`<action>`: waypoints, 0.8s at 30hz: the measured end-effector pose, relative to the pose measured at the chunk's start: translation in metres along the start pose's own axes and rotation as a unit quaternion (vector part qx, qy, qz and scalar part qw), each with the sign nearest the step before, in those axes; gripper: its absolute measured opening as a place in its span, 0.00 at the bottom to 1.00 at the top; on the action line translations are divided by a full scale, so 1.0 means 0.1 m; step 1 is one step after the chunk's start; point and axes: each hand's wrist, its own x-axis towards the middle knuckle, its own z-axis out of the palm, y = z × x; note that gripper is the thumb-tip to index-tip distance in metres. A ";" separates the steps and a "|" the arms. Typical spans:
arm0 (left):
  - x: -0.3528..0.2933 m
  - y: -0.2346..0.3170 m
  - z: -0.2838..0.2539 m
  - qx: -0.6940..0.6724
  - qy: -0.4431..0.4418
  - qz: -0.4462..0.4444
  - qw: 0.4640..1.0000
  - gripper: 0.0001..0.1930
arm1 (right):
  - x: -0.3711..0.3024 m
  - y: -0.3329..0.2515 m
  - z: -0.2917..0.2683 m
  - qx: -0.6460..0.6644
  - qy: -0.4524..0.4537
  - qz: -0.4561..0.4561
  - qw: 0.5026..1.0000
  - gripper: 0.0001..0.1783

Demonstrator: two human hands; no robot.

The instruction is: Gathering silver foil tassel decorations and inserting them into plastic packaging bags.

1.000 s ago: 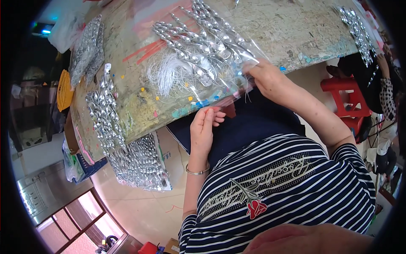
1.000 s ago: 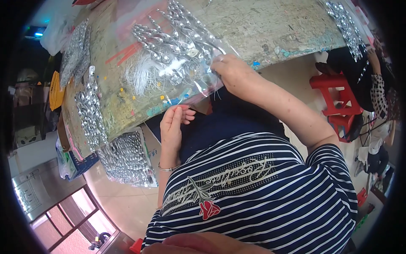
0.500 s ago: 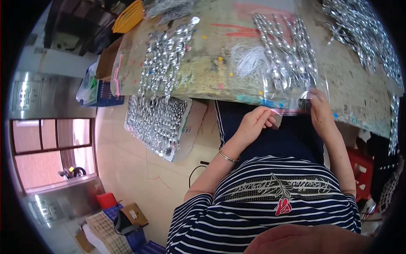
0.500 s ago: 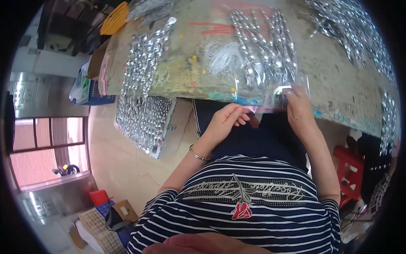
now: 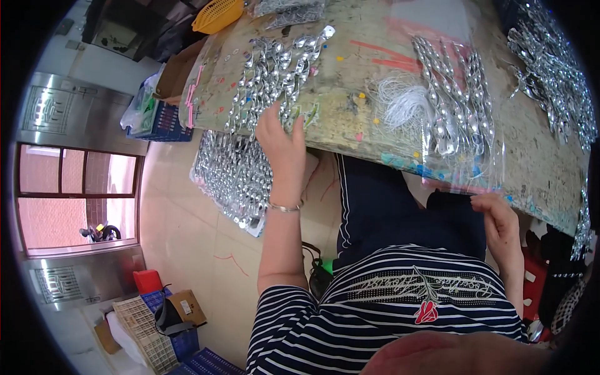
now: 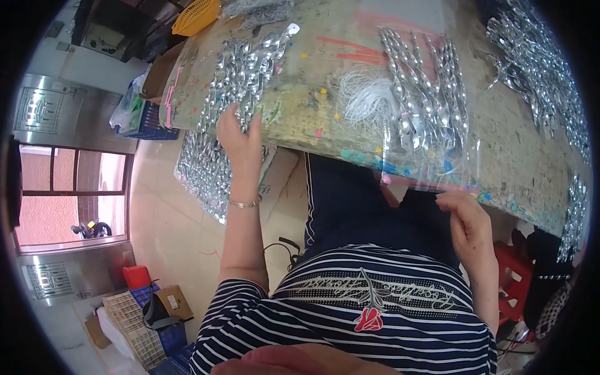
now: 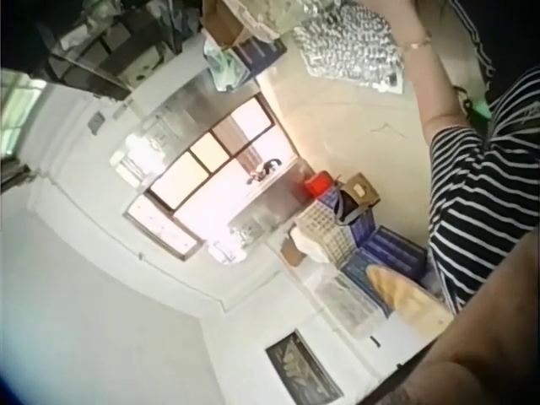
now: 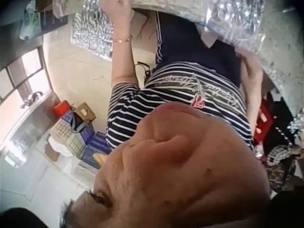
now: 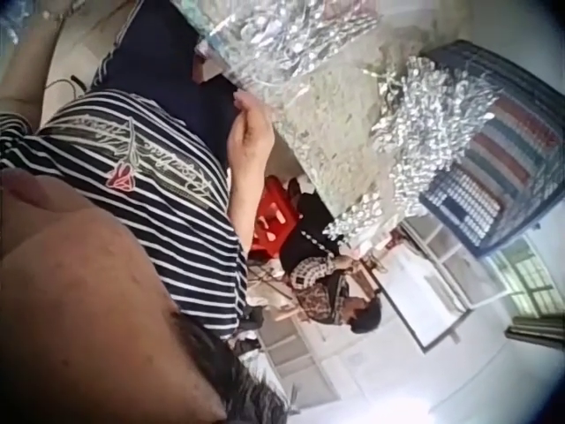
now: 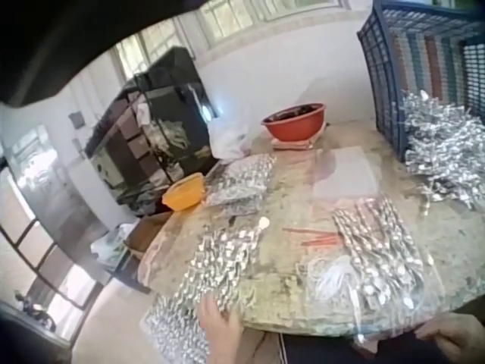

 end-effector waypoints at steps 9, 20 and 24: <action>0.64 -0.55 0.03 0.246 -0.193 -0.103 0.944 0.61 | 0.22 -0.17 0.18 0.037 -0.069 0.031 0.996 0.15; 0.58 -0.81 0.14 0.148 -0.153 -0.004 0.977 0.33 | 0.42 -0.19 0.37 0.061 -0.155 0.049 0.985 0.14; 0.65 -0.84 0.20 0.196 -0.135 0.010 0.971 0.20 | 0.39 -0.17 0.38 0.073 -0.169 0.068 0.980 0.14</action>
